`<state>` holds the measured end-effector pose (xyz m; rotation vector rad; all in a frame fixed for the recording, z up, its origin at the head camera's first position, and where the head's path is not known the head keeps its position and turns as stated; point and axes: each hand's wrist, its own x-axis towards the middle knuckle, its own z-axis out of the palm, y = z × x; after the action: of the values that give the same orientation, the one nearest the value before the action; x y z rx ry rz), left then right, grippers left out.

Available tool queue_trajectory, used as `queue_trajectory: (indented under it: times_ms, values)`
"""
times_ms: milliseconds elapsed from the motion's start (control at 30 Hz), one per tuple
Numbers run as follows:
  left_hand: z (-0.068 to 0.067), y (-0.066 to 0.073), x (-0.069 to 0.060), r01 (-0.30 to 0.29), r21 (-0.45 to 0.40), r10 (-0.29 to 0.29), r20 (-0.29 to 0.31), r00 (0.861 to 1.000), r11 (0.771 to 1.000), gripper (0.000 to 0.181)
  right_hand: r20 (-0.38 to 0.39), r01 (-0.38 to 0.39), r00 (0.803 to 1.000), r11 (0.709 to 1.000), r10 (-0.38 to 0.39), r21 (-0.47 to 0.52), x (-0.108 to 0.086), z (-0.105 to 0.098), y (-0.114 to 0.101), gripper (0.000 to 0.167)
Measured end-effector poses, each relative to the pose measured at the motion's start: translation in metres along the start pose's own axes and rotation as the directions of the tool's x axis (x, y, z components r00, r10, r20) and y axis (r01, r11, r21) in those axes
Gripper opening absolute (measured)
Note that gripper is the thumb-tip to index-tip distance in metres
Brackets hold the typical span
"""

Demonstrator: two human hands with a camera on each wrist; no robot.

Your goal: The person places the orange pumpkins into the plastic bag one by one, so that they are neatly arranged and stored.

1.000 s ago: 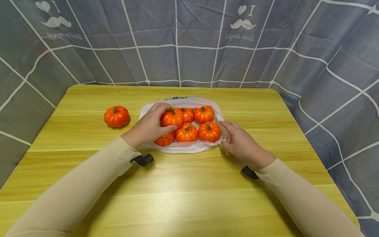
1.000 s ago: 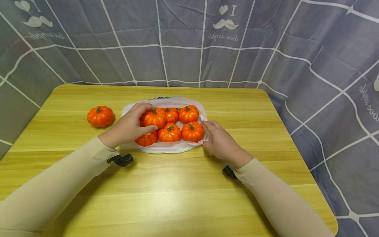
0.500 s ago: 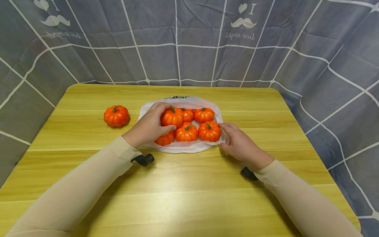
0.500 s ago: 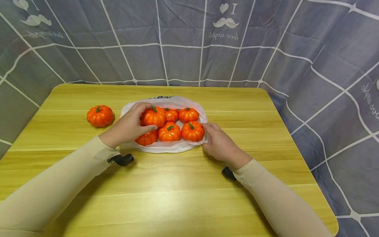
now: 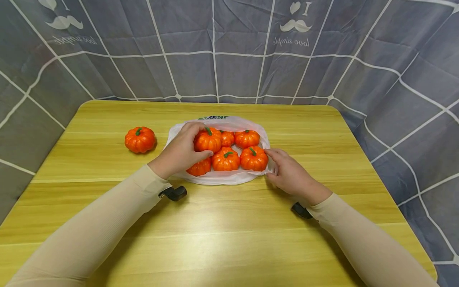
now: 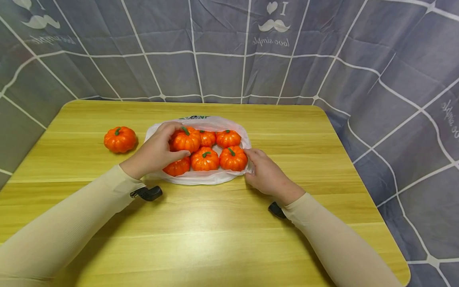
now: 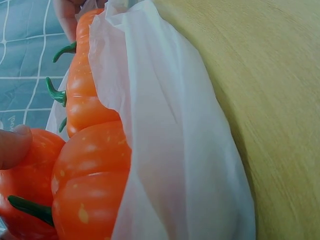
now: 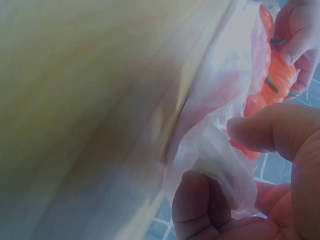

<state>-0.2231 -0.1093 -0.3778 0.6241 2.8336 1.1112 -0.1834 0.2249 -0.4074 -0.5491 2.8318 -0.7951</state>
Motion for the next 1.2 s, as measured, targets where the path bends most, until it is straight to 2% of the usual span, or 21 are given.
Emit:
queue_trajectory:
  times_ms: [867,1200]
  values:
    - [0.0006,0.0008,0.0024,0.031,-0.021,-0.030,0.018,0.999,0.999,0.063,-0.008,-0.005,1.000,1.000,0.005,0.027,0.0007,0.0018,0.0003,0.072]
    - [0.0003,0.0006,0.0011,0.024,-0.010,-0.023,0.017,1.000,1.000,0.071,-0.014,0.001,1.000,1.000,-0.001,0.031,0.0011,0.0038,0.0013,0.073]
